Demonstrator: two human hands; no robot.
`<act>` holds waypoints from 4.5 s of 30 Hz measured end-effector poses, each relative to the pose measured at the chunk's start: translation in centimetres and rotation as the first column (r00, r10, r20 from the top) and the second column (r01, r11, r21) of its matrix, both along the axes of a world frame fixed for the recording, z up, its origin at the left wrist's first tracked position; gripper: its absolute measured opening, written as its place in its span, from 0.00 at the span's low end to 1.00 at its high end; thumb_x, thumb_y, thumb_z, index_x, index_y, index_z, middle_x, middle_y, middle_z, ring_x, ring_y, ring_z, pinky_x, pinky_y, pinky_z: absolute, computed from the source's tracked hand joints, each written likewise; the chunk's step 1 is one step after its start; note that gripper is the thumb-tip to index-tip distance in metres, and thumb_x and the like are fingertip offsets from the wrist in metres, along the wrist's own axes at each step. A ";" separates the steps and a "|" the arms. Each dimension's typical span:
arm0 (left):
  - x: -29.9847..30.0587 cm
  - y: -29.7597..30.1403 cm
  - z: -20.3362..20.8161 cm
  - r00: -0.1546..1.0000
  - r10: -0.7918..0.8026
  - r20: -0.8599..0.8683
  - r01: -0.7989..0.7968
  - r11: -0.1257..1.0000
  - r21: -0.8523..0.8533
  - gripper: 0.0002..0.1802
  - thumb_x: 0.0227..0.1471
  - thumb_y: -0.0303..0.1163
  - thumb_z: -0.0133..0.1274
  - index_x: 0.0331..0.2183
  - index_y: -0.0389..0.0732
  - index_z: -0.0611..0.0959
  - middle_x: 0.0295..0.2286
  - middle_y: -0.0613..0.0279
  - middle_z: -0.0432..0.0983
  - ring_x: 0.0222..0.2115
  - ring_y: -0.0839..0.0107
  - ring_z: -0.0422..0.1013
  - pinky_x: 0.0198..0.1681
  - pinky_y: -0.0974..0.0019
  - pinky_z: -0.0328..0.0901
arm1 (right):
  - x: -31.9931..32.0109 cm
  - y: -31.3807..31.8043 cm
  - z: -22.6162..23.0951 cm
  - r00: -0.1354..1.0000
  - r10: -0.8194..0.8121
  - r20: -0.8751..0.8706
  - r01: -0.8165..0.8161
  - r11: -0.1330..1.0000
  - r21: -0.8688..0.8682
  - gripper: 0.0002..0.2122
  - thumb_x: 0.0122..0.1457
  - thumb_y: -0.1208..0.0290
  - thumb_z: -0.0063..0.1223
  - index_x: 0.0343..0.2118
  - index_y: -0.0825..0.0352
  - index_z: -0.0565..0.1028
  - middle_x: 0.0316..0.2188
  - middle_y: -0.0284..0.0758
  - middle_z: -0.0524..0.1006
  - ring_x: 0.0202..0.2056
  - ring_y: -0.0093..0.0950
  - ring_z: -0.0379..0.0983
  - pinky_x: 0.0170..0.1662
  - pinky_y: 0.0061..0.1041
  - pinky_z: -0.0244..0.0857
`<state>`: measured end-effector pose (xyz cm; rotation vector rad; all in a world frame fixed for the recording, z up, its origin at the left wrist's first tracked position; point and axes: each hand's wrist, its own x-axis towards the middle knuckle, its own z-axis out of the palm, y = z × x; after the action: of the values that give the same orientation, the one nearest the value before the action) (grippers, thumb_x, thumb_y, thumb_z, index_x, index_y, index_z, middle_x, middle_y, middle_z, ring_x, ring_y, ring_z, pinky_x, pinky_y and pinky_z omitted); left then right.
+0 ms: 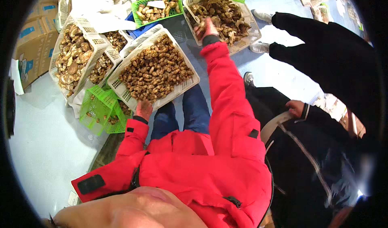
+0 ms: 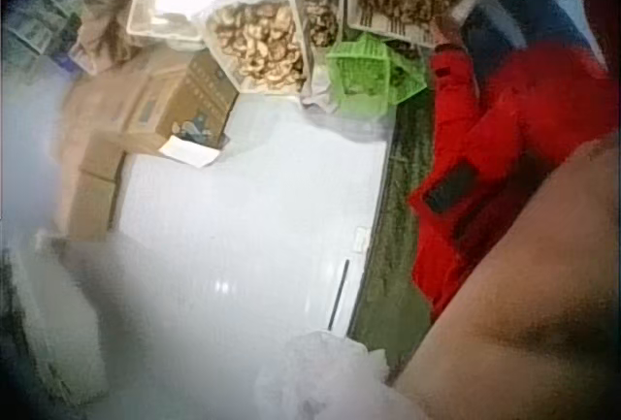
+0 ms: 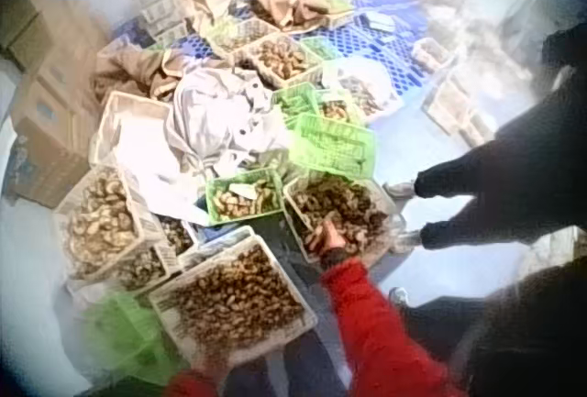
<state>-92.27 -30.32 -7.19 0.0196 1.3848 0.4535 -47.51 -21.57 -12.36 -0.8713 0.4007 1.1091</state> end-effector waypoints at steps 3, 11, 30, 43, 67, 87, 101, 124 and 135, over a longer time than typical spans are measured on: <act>0.0 -3.1 -2.3 0.998 0.018 -0.059 -0.023 0.996 -0.088 0.27 0.46 0.49 0.46 0.42 0.39 0.67 0.41 0.56 0.65 0.41 0.60 0.63 0.40 0.58 0.63 | 9.5 4.0 -1.4 0.989 -0.003 0.149 0.002 1.000 0.003 0.20 0.51 0.57 0.45 0.43 0.62 0.58 0.39 0.40 0.65 0.37 0.35 0.64 0.35 0.37 0.61; 4.5 -8.7 -3.2 0.946 0.103 0.306 -0.030 0.972 -0.233 0.23 0.46 0.47 0.47 0.39 0.39 0.69 0.36 0.58 0.68 0.35 0.63 0.66 0.39 0.57 0.61 | 15.3 6.4 -3.0 0.980 0.163 0.112 -0.154 0.985 -0.081 0.22 0.54 0.61 0.42 0.50 0.63 0.54 0.43 0.47 0.63 0.43 0.44 0.62 0.43 0.41 0.61; -21.2 2.6 -13.3 0.809 0.077 -0.583 0.353 0.729 0.587 0.21 0.43 0.32 0.49 0.40 0.32 0.69 0.33 0.58 0.70 0.34 0.69 0.65 0.37 0.68 0.60 | -12.8 -9.0 -6.3 0.149 0.887 0.437 -0.310 0.462 -0.831 0.20 0.46 0.50 0.48 0.34 0.62 0.72 0.21 0.36 0.75 0.26 0.29 0.71 0.31 0.27 0.62; -16.3 1.0 -13.4 0.782 -0.118 -0.612 0.295 0.935 0.198 0.14 0.41 0.35 0.52 0.33 0.40 0.76 0.29 0.61 0.73 0.29 0.70 0.66 0.36 0.66 0.60 | -9.6 -11.3 -7.4 0.434 0.811 0.392 -0.344 0.551 -0.760 0.13 0.46 0.71 0.53 0.35 0.71 0.71 0.27 0.30 0.72 0.27 0.20 0.65 0.31 0.17 0.59; -24.8 3.6 1.8 0.575 0.816 0.054 -0.803 0.551 0.226 0.17 0.44 0.30 0.47 0.40 0.39 0.69 0.41 0.54 0.65 0.38 0.57 0.64 0.41 0.54 0.62 | -24.1 -6.9 -1.3 0.140 0.846 0.514 -0.687 0.457 -0.565 0.12 0.53 0.71 0.46 0.40 0.68 0.69 0.29 0.31 0.73 0.26 0.17 0.66 0.29 0.14 0.61; -43.0 -4.5 3.1 0.784 0.540 -0.307 -0.504 0.842 0.194 0.21 0.43 0.32 0.50 0.42 0.35 0.68 0.39 0.53 0.67 0.39 0.57 0.64 0.39 0.50 0.61 | -30.6 -11.5 -1.9 -0.091 0.994 0.052 -0.734 -0.032 -0.678 0.13 0.49 0.64 0.46 0.33 0.68 0.72 0.20 0.29 0.72 0.18 0.17 0.65 0.21 0.17 0.59; -31.2 2.1 4.8 0.733 0.472 -0.489 -0.062 0.763 0.643 0.16 0.46 0.30 0.47 0.40 0.36 0.70 0.37 0.56 0.67 0.38 0.66 0.65 0.38 0.60 0.63 | -21.5 -7.0 -4.4 0.310 0.627 0.715 -0.281 0.779 -0.561 0.17 0.50 0.73 0.49 0.44 0.67 0.66 0.33 0.32 0.71 0.29 0.21 0.64 0.34 0.19 0.60; -6.6 8.1 9.7 0.835 0.299 -0.461 -0.040 0.870 0.492 0.15 0.42 0.33 0.53 0.34 0.36 0.76 0.25 0.68 0.71 0.20 0.82 0.62 0.23 0.78 0.56 | -5.3 -9.6 4.9 0.647 0.645 0.408 -0.236 0.677 -0.697 0.23 0.47 0.51 0.50 0.36 0.70 0.71 0.32 0.37 0.73 0.32 0.25 0.68 0.34 0.22 0.60; -3.7 13.4 19.7 0.899 0.283 -0.334 -0.020 0.788 0.615 0.12 0.41 0.34 0.54 0.30 0.39 0.77 0.24 0.64 0.72 0.20 0.76 0.64 0.24 0.74 0.58 | 4.5 -11.5 10.2 0.712 0.215 0.669 -0.060 0.967 -0.248 0.09 0.49 0.71 0.50 0.32 0.69 0.72 0.31 0.33 0.73 0.33 0.26 0.69 0.39 0.20 0.61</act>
<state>-96.01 -16.94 12.46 0.5585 1.6071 1.0715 -42.98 -33.08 -2.11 -1.4533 -0.1924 0.7967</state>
